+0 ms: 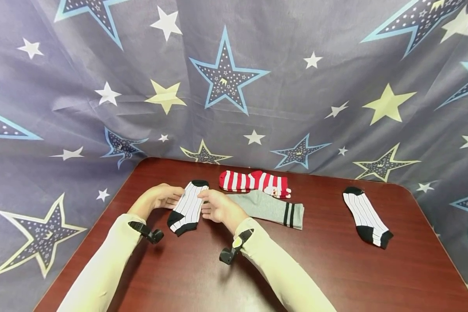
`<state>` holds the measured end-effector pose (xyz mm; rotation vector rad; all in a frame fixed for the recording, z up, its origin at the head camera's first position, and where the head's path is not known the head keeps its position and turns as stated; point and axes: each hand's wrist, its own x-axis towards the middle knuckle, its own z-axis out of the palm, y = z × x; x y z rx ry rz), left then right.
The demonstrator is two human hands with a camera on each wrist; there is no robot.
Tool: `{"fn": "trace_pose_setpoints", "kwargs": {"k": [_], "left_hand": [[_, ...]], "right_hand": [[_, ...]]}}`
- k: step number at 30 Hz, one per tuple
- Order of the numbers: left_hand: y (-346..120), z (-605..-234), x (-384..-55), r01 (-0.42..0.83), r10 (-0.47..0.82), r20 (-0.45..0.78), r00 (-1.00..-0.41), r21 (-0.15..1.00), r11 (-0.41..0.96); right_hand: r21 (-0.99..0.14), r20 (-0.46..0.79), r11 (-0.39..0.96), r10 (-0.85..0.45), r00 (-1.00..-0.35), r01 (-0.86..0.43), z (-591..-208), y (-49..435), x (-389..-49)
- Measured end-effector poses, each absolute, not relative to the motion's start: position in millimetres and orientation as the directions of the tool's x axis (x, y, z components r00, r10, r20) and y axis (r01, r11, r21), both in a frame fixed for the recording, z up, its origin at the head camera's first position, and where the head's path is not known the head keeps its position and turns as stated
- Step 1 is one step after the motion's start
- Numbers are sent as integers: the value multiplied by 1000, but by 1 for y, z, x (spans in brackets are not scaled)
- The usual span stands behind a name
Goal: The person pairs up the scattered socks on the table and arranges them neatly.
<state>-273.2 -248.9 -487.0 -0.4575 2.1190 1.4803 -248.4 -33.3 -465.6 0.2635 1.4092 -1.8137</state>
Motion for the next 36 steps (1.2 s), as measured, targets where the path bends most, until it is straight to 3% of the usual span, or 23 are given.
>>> {"fn": "trace_pose_setpoints", "kwargs": {"k": [13, 36], "left_hand": [[-245, -493, -273, -533, 87, -580, -810, 790, 303], [-244, -476, -272, -483, 198, -524, -829, 848, 219]], "right_hand": [[-701, -591, -131, -444, -674, 701, -473, -34, -249], [-686, -580, -156, -473, -663, 711, -477, -36, -250]]}}
